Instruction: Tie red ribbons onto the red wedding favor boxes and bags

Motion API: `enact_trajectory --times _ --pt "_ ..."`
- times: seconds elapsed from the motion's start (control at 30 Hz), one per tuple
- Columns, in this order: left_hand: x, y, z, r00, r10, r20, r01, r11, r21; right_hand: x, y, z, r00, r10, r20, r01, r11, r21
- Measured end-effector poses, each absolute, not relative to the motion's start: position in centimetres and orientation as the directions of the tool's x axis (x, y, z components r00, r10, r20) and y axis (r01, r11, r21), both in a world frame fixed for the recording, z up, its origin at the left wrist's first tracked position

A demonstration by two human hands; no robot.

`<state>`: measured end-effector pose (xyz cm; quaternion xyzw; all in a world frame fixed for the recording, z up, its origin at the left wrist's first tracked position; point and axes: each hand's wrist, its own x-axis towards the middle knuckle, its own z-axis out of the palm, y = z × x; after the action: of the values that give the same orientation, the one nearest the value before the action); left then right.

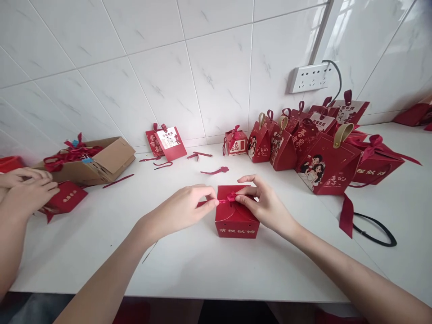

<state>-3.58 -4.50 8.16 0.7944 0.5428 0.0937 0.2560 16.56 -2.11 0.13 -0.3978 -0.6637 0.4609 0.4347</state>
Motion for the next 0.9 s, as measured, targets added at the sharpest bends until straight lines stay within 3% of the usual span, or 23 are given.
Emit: enact_trajectory --times 0.1,0.3,0.63,0.9 --pt "-3.1 -4.4 8.7 0.405 0.909 -0.103 0.812 -0.306 0.496 16.5 -2.1 0.1 -0.294 0.928 0.229 0.137 0.278 -0.951" --pt "-2.7 -4.4 8.7 0.395 0.900 -0.185 0.837 -0.269 0.476 16.3 -2.0 0.3 -0.323 0.920 0.224 0.097 0.267 -0.959" --pt "-0.4 -2.4 9.8 0.570 0.816 -0.093 0.758 -0.479 0.443 16.7 -1.8 0.5 -0.436 0.849 0.298 0.143 0.393 -0.909" --pt "-0.7 1.0 8.0 0.587 0.809 0.001 0.639 -0.465 0.613 16.9 -1.5 0.4 -0.456 0.851 0.262 0.155 0.366 -0.918"
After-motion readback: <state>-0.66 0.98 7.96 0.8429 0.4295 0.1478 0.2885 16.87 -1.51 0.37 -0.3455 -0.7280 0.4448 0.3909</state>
